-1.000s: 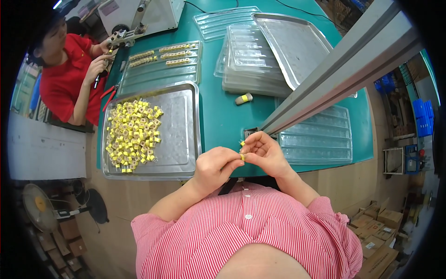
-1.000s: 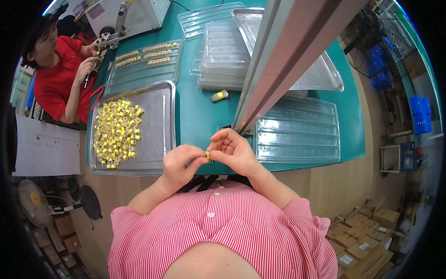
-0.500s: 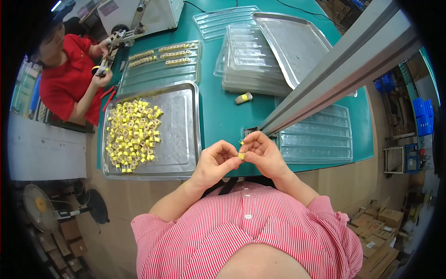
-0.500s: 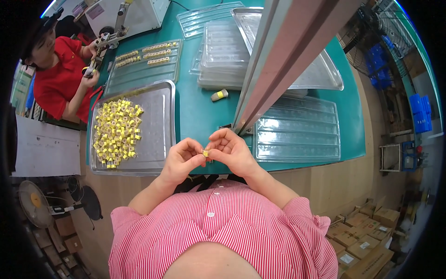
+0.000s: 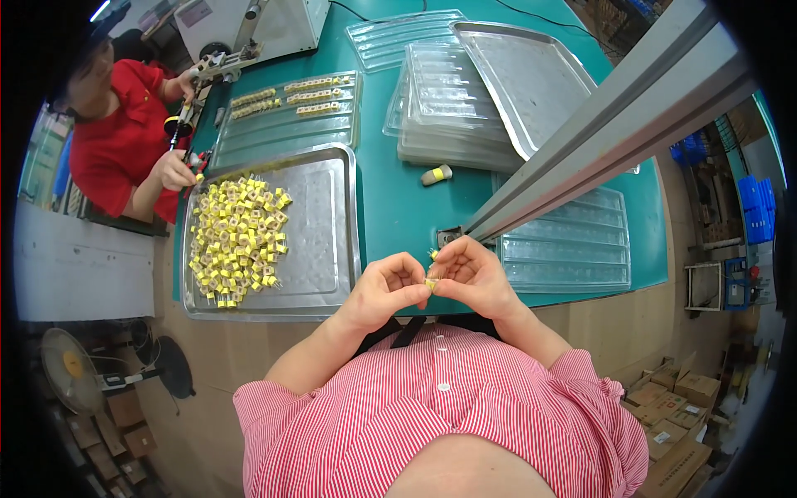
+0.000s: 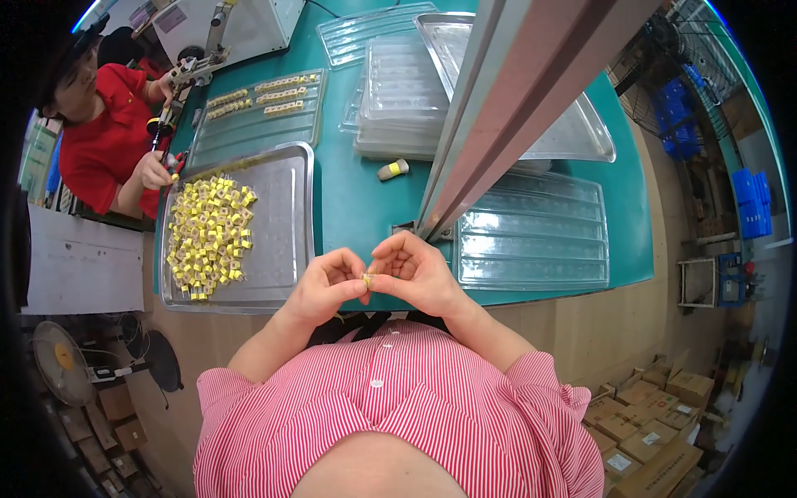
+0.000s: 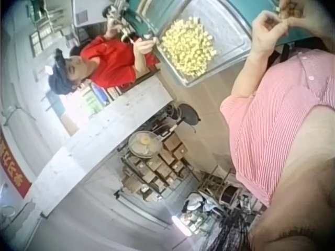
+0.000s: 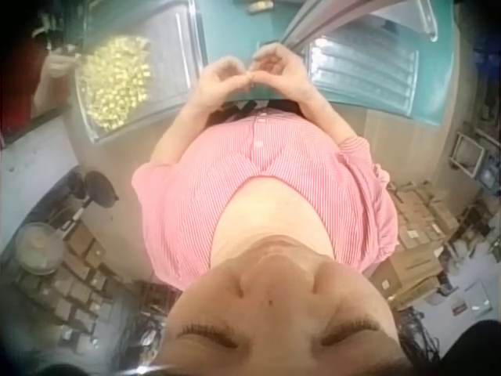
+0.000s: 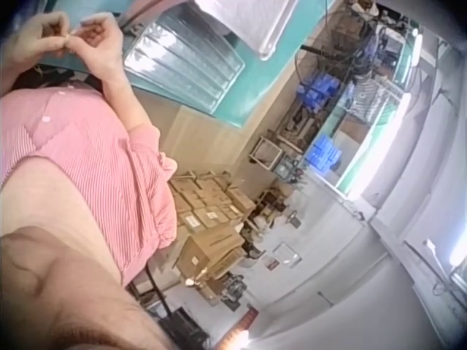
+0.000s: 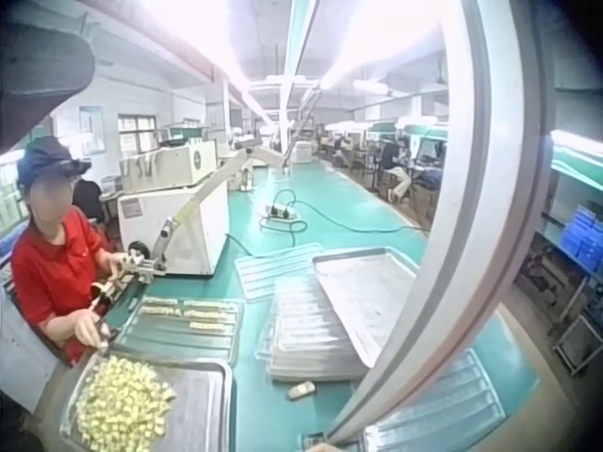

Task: The person assembles small yellow plastic components onto electronic parts by hand at a factory workstation.

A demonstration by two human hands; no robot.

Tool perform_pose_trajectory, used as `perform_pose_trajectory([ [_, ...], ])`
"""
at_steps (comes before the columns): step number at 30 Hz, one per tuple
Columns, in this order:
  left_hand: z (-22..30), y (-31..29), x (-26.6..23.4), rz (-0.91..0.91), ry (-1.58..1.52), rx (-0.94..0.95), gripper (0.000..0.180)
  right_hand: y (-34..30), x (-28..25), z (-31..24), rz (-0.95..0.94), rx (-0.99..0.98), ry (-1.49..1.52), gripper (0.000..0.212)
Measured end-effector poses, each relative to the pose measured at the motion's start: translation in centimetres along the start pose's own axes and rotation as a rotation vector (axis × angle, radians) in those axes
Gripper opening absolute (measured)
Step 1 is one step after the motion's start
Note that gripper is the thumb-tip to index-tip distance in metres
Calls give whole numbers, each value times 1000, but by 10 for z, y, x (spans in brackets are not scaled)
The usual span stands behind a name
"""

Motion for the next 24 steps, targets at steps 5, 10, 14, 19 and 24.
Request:
perform_pose_trajectory([
  [5,-3,2,0,-20,-33,-9,14,0,-2,-1,-10,-49,-80,31],
  [10,-2,2,-1,1,-30,21,13,1,0,-4,-26,-54,-116,28],
  [14,0,2,0,4,-38,21,12,-1,-8,12,82,40,6,28],
  [19,12,-5,-14,149,-13,70,11,-2,-3,21,124,97,123,29],
  [24,39,-17,-14,263,341,245,10,0,0,26,82,137,80,28],
])
Point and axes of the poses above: each hand's wrist, its own y-axis towards the middle knuckle, its own x-axis out of the palm, z = x × y, the point moved 10 cm from there along y, towards the middle knuckle, and after that the axes turned 14 degrees about -x, right-handed, at the moved point
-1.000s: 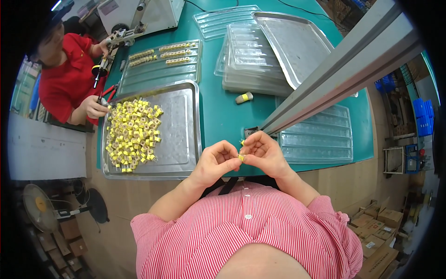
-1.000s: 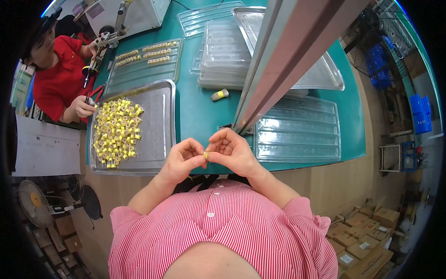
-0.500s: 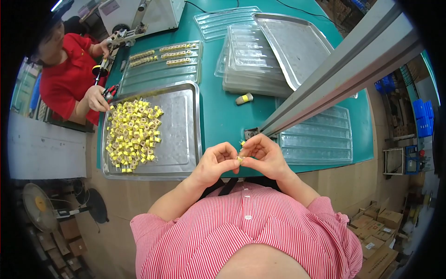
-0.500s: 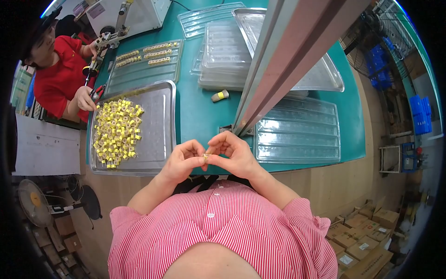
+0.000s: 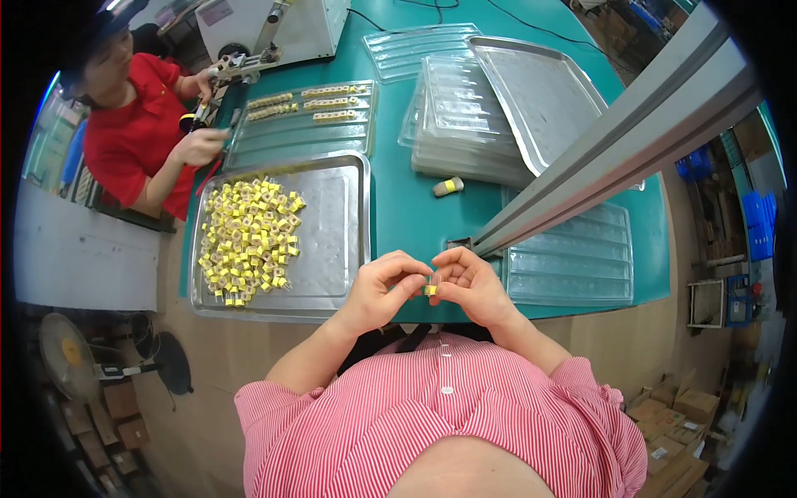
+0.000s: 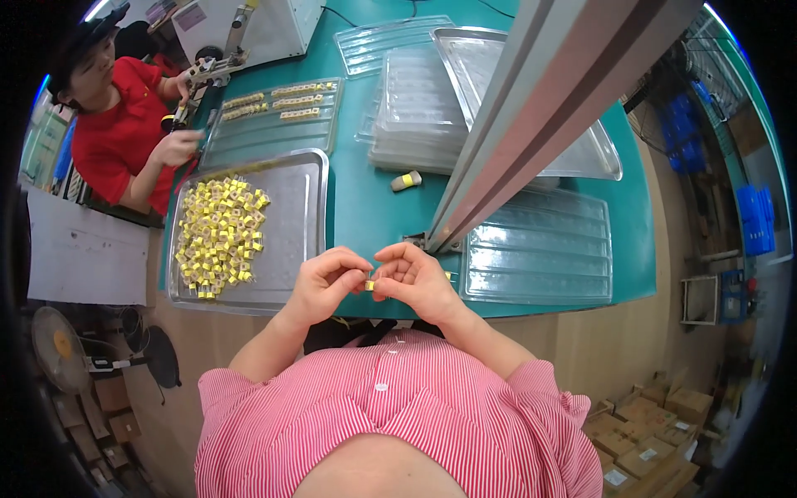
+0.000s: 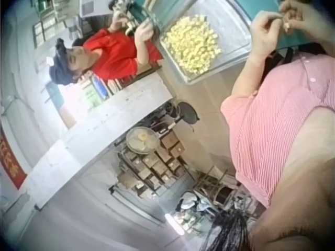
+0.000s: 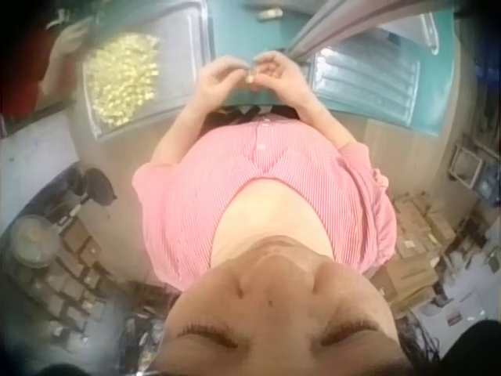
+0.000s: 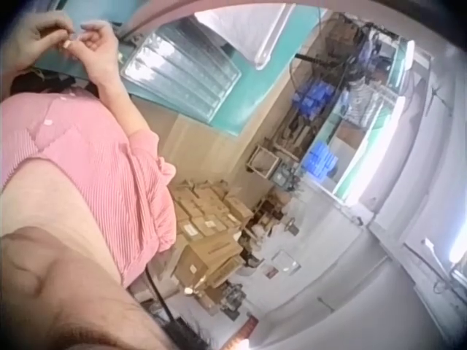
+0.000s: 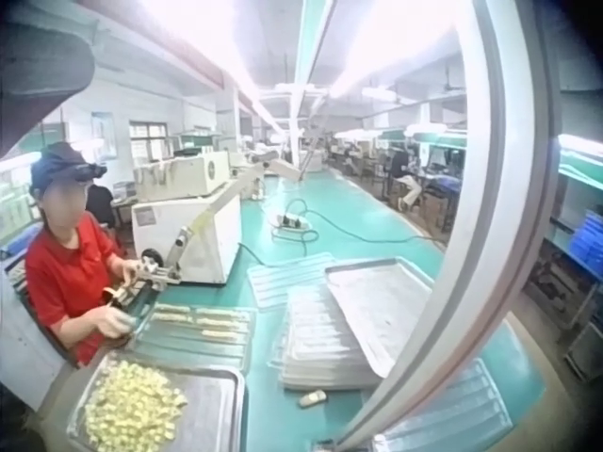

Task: The person assembles small yellow plastic components onto electronic parts by hand at a factory workstation.

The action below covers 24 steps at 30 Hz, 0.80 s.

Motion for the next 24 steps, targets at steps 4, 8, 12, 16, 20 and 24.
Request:
perform_pose_trajectory([
  [4,28,-9,1,27,454,275,10,1,4,13,-23,111,109,27],
  [8,36,-11,0,77,466,299,11,-3,9,26,-41,230,205,23],
  [12,41,-15,9,10,541,424,10,-4,10,29,-70,248,226,23],
  [16,36,-15,12,-15,563,397,10,-6,10,30,-75,264,226,20],
  [20,38,-17,5,140,551,408,13,-5,4,33,-10,229,253,16],
  [24,49,-28,9,274,645,586,16,-1,-6,31,117,164,350,12],
])
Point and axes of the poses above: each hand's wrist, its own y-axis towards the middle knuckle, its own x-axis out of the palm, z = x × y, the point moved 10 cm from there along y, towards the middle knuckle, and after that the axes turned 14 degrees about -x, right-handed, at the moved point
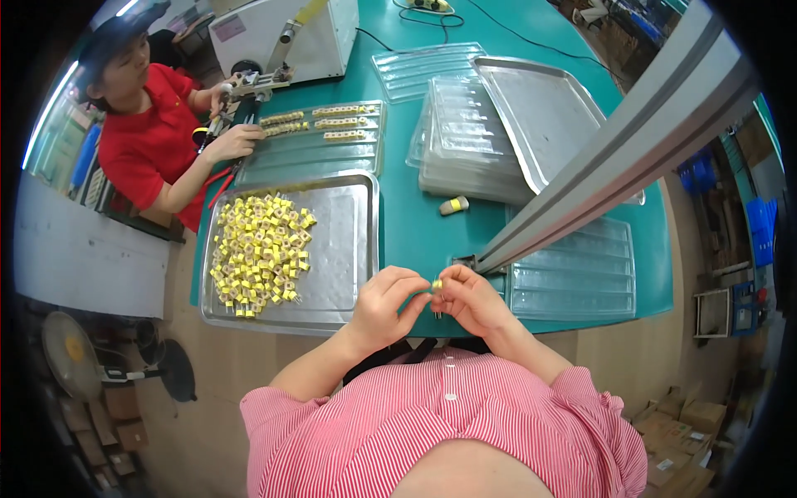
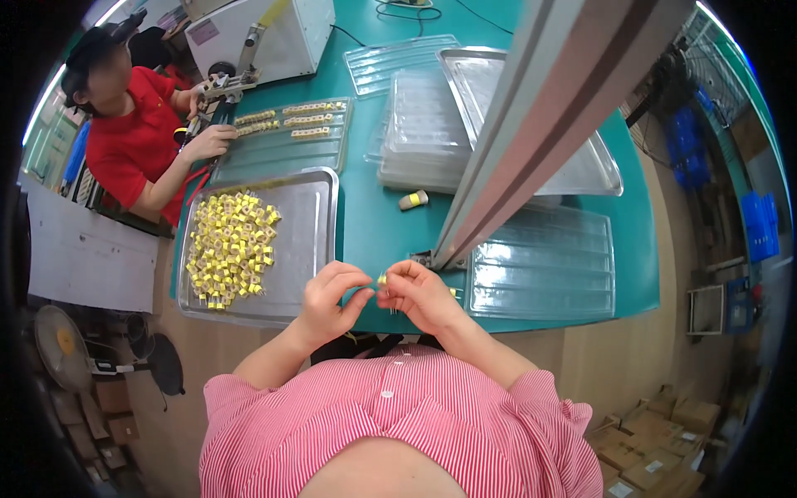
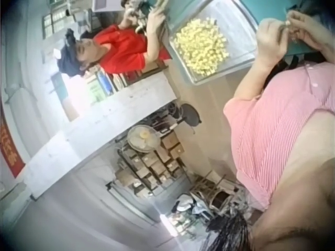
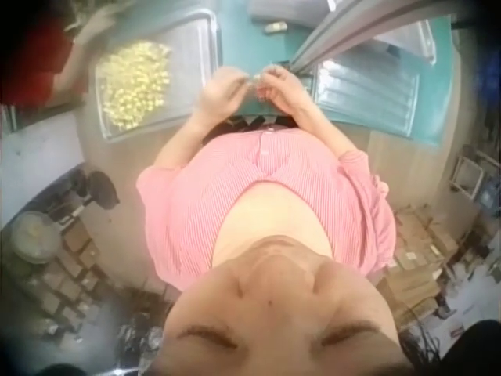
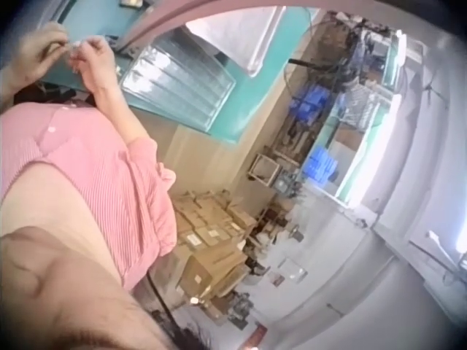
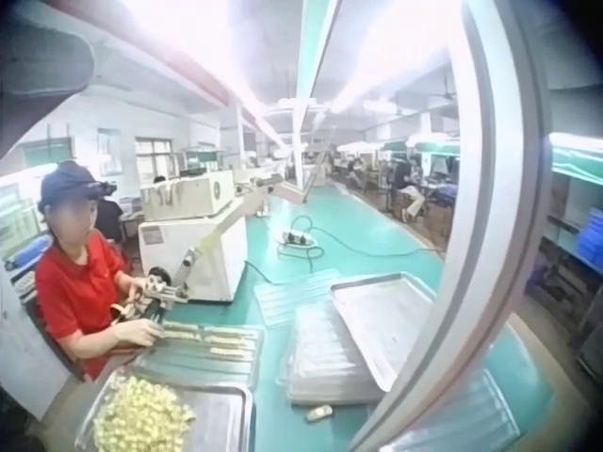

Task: The person assembles small yellow plastic components onto electronic parts by hand at a factory workstation.

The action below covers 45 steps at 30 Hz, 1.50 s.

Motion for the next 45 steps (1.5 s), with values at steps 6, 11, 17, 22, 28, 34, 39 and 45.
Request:
perform_pose_trajectory([
  [6,9,-9,1,137,151,105,20,4,-8,-6,46,-86,21,8],
  [11,17,-12,0,225,232,192,20,1,-3,-11,97,-87,-34,14],
  [17,21,-10,2,213,257,202,16,0,0,-10,114,-89,-109,14],
  [22,11,-7,1,222,256,130,15,1,3,-7,80,-67,-152,13],
  [28,10,-3,3,213,359,138,12,4,-1,-1,77,-57,-161,16],
  [34,8,1,1,167,360,142,11,3,2,-1,83,-50,-176,20],
  [39,-26,36,-42,214,405,103,9,-2,3,-5,105,-11,-235,26],
  [45,-150,105,-159,276,495,-220,5,-11,4,0,7,52,-318,26],
])
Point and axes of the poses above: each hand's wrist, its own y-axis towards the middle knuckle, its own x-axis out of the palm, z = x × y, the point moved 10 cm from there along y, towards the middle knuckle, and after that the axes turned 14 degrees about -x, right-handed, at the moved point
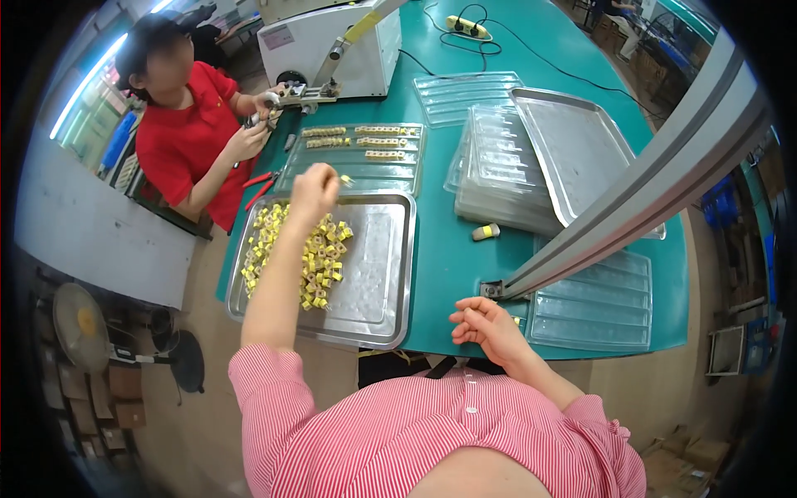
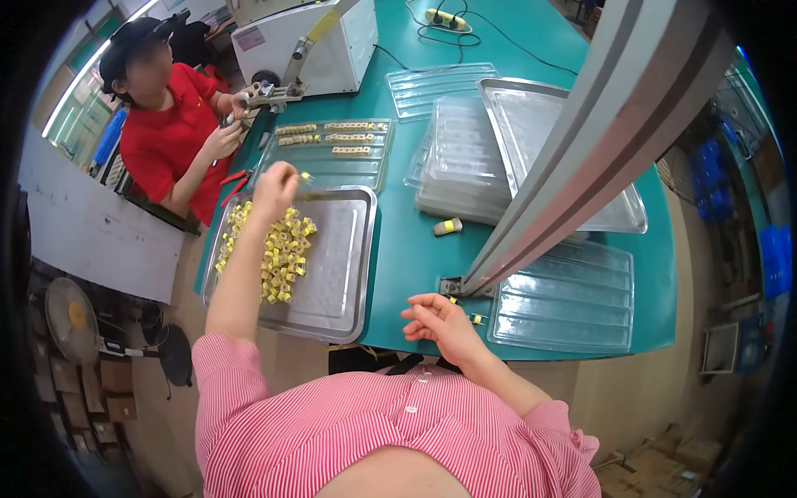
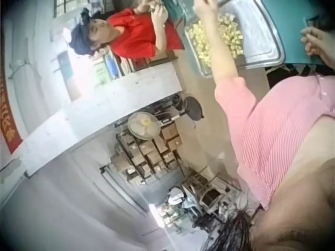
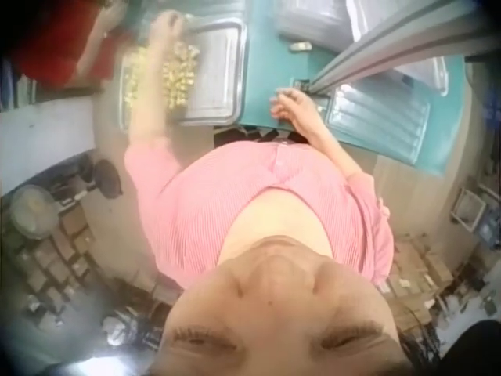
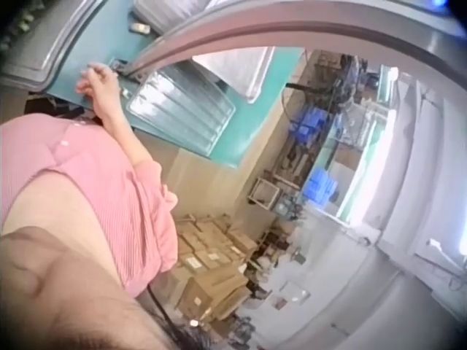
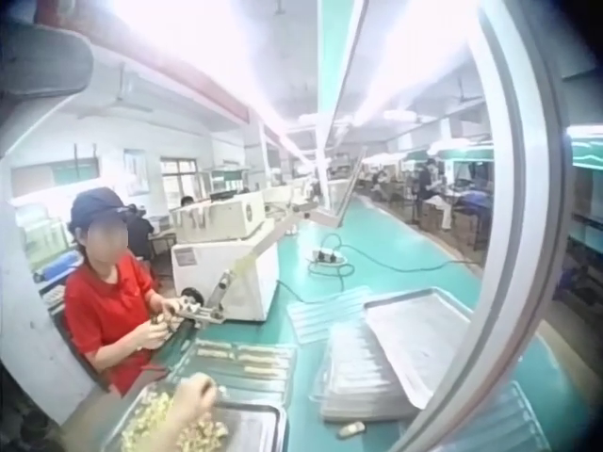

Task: The person assembles small yellow plastic components onto electronic parts by hand at a factory workstation.

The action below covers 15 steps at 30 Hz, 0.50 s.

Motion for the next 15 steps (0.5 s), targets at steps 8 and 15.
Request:
perform_pose_trajectory([
  [8,-118,50,32,-252,600,-241,15,-9,-7,0,-7,32,-51,22],
  [15,-120,57,46,-331,706,-258,14,-12,-12,1,3,43,-57,23],
])
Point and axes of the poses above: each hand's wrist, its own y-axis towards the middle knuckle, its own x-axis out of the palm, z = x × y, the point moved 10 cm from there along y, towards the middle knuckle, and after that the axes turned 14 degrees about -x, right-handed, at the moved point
